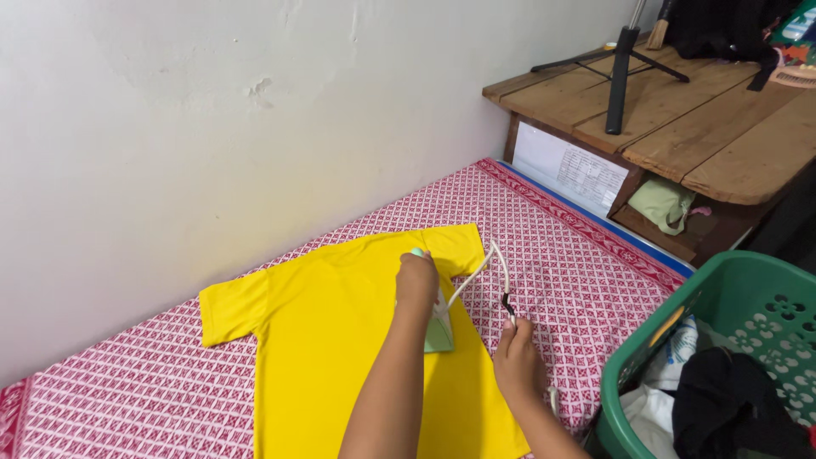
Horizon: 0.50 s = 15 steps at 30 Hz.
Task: The person irons a yellow t-shirt laid out on a patterned table using a handheld iron. After ironing, the person flips the shirt to reveal a graphic print and then retrieves a green t-shirt from a laundry basket, unfolding it on the table.
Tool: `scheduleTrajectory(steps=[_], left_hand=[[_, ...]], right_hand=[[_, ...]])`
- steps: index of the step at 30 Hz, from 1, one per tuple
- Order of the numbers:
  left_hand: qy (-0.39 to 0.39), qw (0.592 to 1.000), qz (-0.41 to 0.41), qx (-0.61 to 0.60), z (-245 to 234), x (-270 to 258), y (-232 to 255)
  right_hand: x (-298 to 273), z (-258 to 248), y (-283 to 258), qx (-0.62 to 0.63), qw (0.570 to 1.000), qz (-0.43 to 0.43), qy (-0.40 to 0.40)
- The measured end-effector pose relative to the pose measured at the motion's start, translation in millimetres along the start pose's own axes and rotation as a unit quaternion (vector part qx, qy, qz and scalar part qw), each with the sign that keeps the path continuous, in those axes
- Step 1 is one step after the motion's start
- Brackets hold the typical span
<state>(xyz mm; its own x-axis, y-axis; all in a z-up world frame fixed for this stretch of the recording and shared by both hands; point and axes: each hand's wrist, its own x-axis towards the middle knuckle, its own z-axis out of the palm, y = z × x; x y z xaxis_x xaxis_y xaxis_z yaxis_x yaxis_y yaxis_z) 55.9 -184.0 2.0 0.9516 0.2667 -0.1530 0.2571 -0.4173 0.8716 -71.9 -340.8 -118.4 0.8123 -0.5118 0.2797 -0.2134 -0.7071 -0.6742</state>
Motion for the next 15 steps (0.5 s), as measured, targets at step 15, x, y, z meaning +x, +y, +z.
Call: scheduleTrajectory(steps=[15], left_hand=[[-0.001, 0.999, -0.041, -0.008, 4.8, 80.1, 23.7]], right_hand=[[2.7, 2.0, 0.7, 0.006, 1.000, -0.004, -0.003]])
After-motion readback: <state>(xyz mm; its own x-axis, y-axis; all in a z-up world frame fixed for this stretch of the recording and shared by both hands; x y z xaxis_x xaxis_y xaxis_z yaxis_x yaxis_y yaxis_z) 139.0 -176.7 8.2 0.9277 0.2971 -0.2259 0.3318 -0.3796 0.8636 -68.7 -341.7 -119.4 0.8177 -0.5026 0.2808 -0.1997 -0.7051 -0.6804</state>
